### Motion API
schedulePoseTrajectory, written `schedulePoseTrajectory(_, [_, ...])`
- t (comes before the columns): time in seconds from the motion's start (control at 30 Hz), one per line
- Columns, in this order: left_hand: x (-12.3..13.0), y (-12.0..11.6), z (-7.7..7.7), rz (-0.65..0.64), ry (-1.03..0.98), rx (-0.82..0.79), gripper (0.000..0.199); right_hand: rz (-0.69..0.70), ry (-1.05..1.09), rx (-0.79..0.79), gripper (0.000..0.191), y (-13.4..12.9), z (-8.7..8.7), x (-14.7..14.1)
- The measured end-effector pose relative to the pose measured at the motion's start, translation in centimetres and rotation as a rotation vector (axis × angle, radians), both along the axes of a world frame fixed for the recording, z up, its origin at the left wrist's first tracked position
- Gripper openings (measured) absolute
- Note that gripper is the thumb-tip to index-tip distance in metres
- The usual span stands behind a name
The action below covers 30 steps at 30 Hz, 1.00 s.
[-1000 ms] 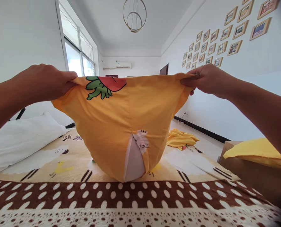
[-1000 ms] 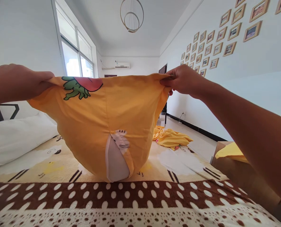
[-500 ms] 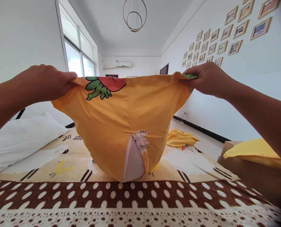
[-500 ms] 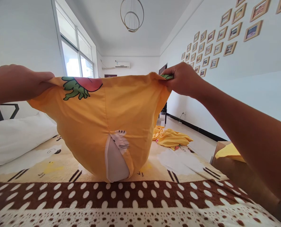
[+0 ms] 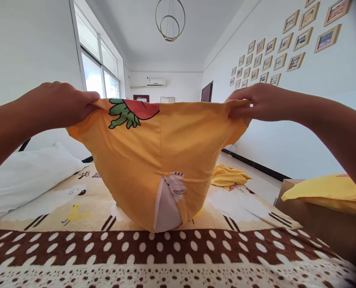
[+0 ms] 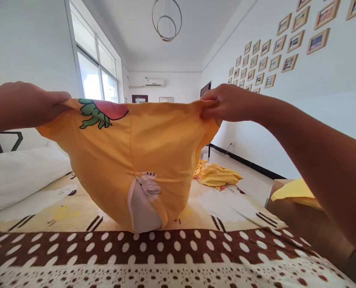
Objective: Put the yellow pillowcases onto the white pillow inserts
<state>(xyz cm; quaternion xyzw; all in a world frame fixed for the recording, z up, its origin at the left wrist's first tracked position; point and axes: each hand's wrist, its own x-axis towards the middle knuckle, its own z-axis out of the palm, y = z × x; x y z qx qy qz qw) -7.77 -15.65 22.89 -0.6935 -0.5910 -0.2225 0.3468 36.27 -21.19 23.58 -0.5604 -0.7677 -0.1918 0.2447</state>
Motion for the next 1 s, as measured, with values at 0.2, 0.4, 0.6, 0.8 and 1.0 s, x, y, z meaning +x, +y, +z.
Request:
schedulePoseTrajectory(0.2, [-0.5,0.6,0.0,-0.152,-0.065,0.02,0.036,-0.106,-0.003,-0.117,0.015,-1.3,-0.1,-1.4])
schedulePoseTrajectory(0.4, [-0.1,0.3,0.2,-0.09,-0.014,0.046,0.038,-0.141,-0.027,-0.025,0.017,-1.4,0.0,-1.9])
schedulePoseTrajectory(0.6, [1.2,-0.7,0.3,0.071,0.073,0.021,0.039,-0.181,-0.077,0.1,0.028,-0.1,-0.6,-2.2])
schedulePoseTrajectory(0.8, [0.8,-0.8,0.1,0.184,0.205,0.03,0.039,-0.046,0.202,0.1,0.016,-0.4,-0.7,-1.4])
schedulePoseTrajectory(1.0, [0.6,-0.6,-0.2,0.259,0.221,-0.006,0.036,0.231,0.249,0.053,0.021,-1.4,-0.4,-0.6])
